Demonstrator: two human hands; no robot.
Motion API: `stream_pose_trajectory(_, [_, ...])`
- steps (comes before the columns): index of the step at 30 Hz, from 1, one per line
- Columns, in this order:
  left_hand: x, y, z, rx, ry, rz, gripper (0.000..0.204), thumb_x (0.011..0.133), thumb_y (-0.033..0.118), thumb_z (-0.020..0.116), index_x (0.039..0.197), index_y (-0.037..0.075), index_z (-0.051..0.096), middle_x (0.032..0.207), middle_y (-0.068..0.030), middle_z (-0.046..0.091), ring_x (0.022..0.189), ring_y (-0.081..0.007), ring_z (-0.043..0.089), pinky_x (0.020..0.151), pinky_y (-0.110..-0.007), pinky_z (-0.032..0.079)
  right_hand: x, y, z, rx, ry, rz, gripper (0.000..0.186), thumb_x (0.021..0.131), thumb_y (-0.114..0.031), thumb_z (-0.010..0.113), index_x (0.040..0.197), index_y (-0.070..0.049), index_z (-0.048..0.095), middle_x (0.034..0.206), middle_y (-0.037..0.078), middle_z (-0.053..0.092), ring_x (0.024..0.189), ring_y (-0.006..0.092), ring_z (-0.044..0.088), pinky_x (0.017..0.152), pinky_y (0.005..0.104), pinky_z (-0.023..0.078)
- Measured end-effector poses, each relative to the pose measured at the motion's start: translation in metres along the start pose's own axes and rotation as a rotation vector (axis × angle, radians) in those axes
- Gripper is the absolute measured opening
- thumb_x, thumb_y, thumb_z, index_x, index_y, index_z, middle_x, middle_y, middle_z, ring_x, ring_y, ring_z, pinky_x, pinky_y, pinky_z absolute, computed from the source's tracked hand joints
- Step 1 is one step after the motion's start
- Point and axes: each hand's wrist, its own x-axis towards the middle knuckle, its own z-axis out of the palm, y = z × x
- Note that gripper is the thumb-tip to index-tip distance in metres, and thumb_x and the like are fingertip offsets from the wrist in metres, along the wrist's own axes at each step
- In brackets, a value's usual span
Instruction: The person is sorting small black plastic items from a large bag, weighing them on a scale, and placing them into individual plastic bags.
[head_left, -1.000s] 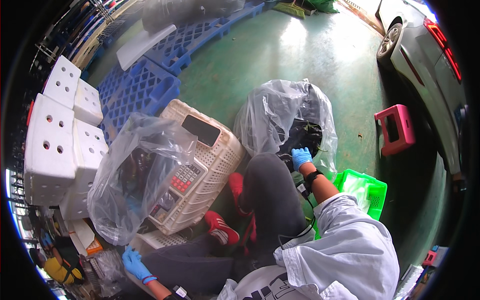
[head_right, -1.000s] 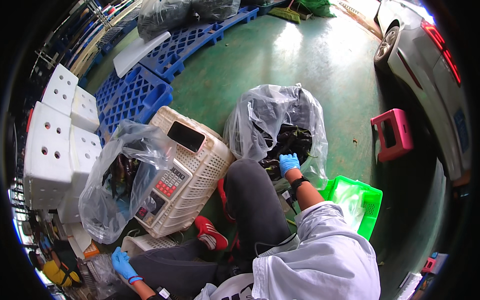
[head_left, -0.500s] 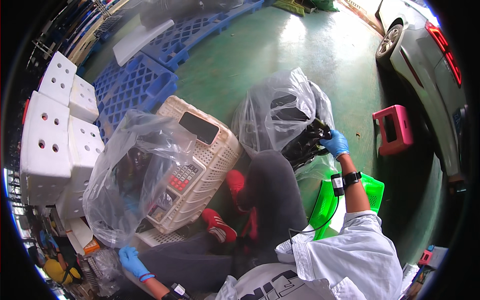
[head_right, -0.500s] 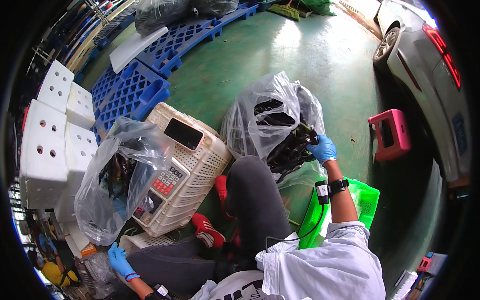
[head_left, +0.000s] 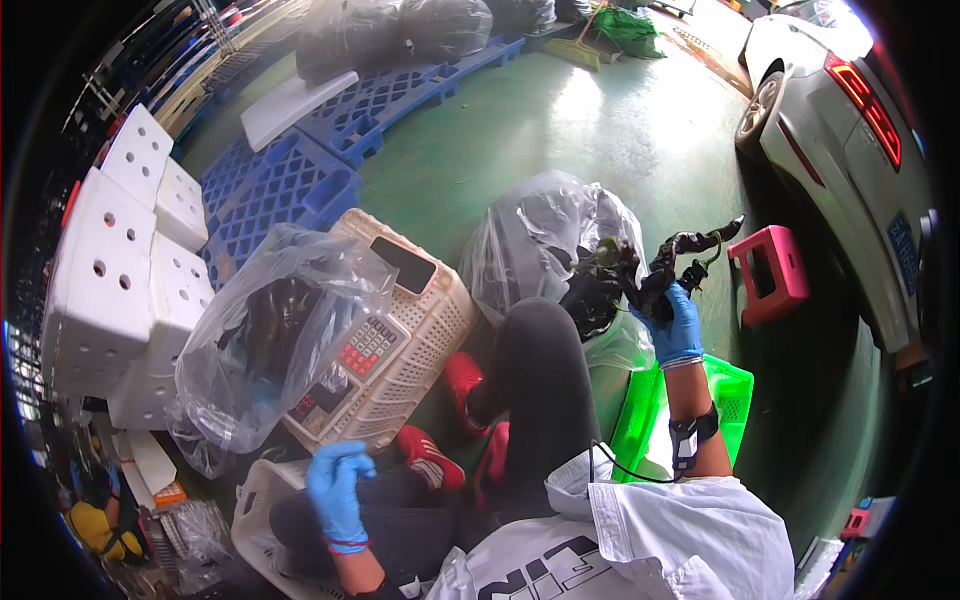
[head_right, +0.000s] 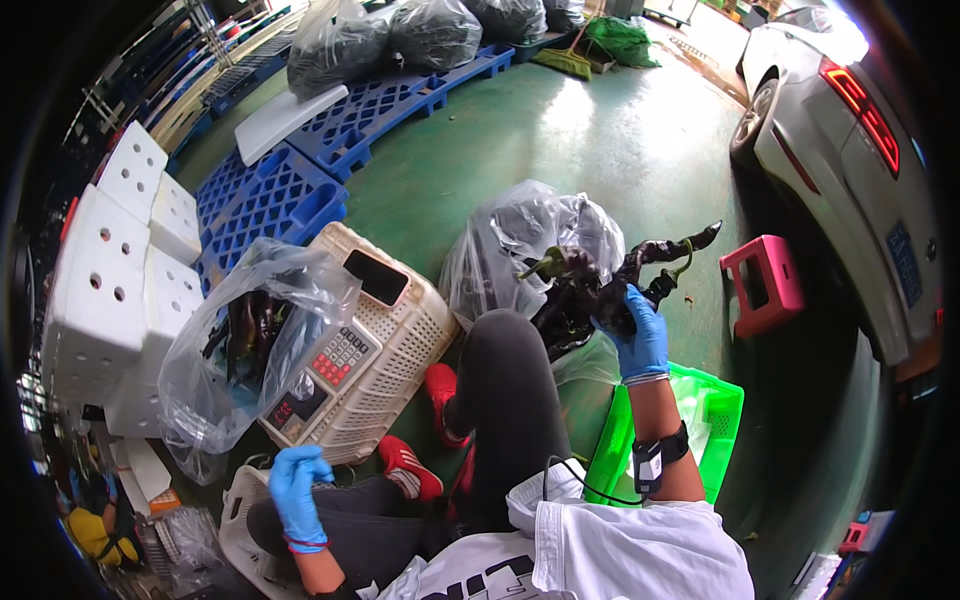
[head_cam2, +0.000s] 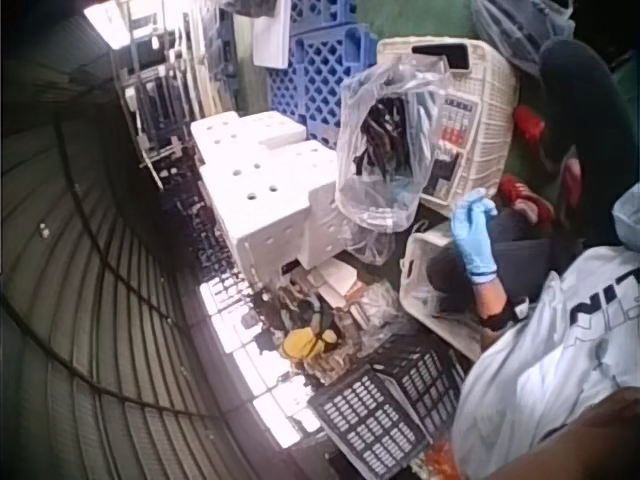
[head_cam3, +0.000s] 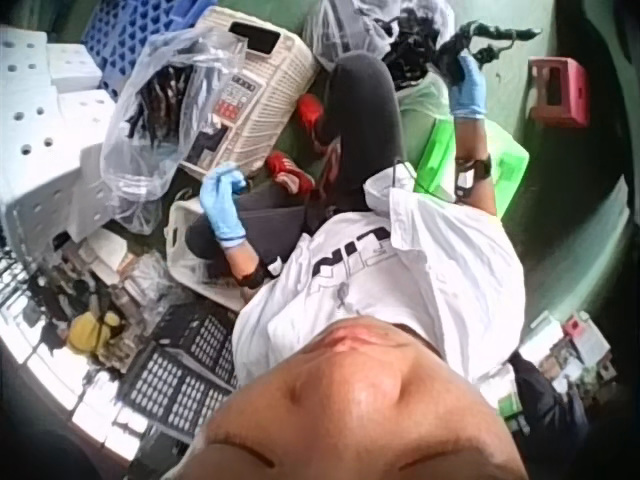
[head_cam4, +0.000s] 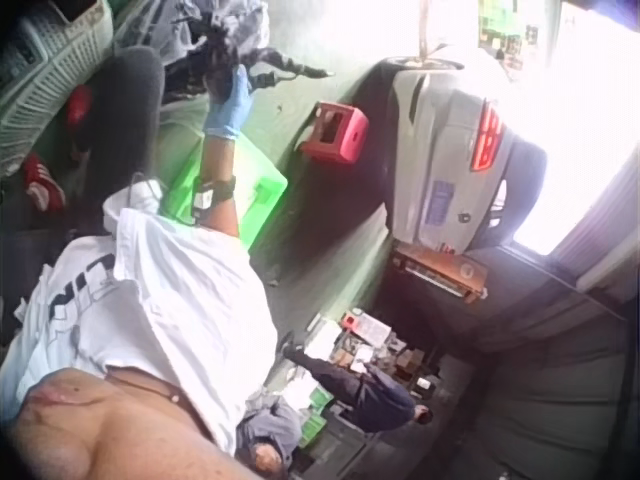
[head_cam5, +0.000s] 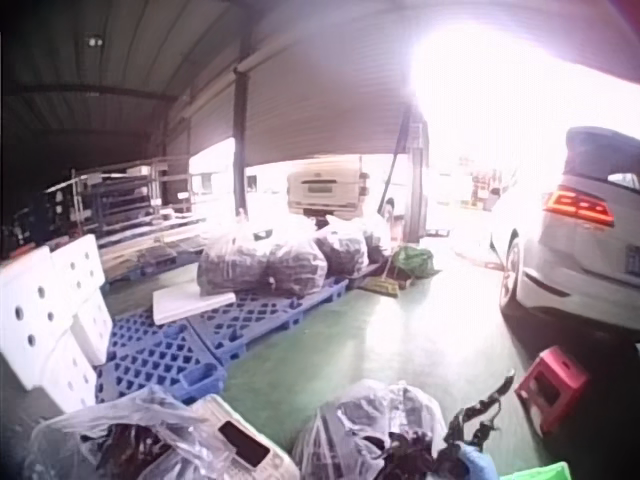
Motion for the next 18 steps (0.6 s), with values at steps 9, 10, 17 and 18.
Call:
stream_pose_trajectory(9, [0.022,-0.06,0.119,-0.752,-0.398,0.06,0.098,0.073,0.023,0.079,0.143,0.001,0.014,0.123,-0.0078,0.049,0.111,-0.0145,0.051,0.098,-0.028,0.041,-0.121,0.119,0.117,-0.466,-0.631,0.329,0.042,0.079,-0.007,0.069,0.117,-0.001,0.052,0.102,0.006,0.061,0.091,0.0118,0.058,0.085,0.0284,0.048])
stream_pose_trajectory(10, [0.021,-0.064,0.108,-0.758,-0.368,0.067,0.098,0.074,0.022,0.079,0.143,0.001,0.014,0.12,-0.0053,0.052,0.104,-0.0128,0.055,0.093,-0.026,0.044,-0.124,0.123,0.122,-0.497,-0.673,0.255,0.046,0.079,-0.007,0.069,0.12,-0.001,0.048,0.104,0.008,0.059,0.093,0.0119,0.057,0.083,0.0289,0.048])
stream_pose_trajectory(17, [-0.004,-0.078,0.074,-1.135,-0.381,-0.165,0.083,0.081,0.033,0.07,0.143,0.004,0.023,0.121,-0.0066,0.052,0.104,-0.0165,0.053,0.093,-0.032,0.044,-0.105,0.153,0.114,-0.99,-0.926,0.426,0.046,0.076,-0.026,0.072,0.11,0.0,0.054,0.086,0.005,0.061,0.075,0.0106,0.055,0.068,0.0278,0.048])
stream_pose_trajectory(18, [-0.002,-0.081,0.073,-1.276,-0.366,-0.196,0.076,0.086,0.039,0.062,0.144,0.007,0.024,0.123,-0.0068,0.051,0.105,-0.0177,0.053,0.092,-0.032,0.045,-0.111,0.144,0.123,-1.007,-0.982,0.404,0.043,0.076,-0.028,0.072,0.106,-0.001,0.057,0.084,0.004,0.061,0.075,0.0115,0.054,0.069,0.029,0.047])
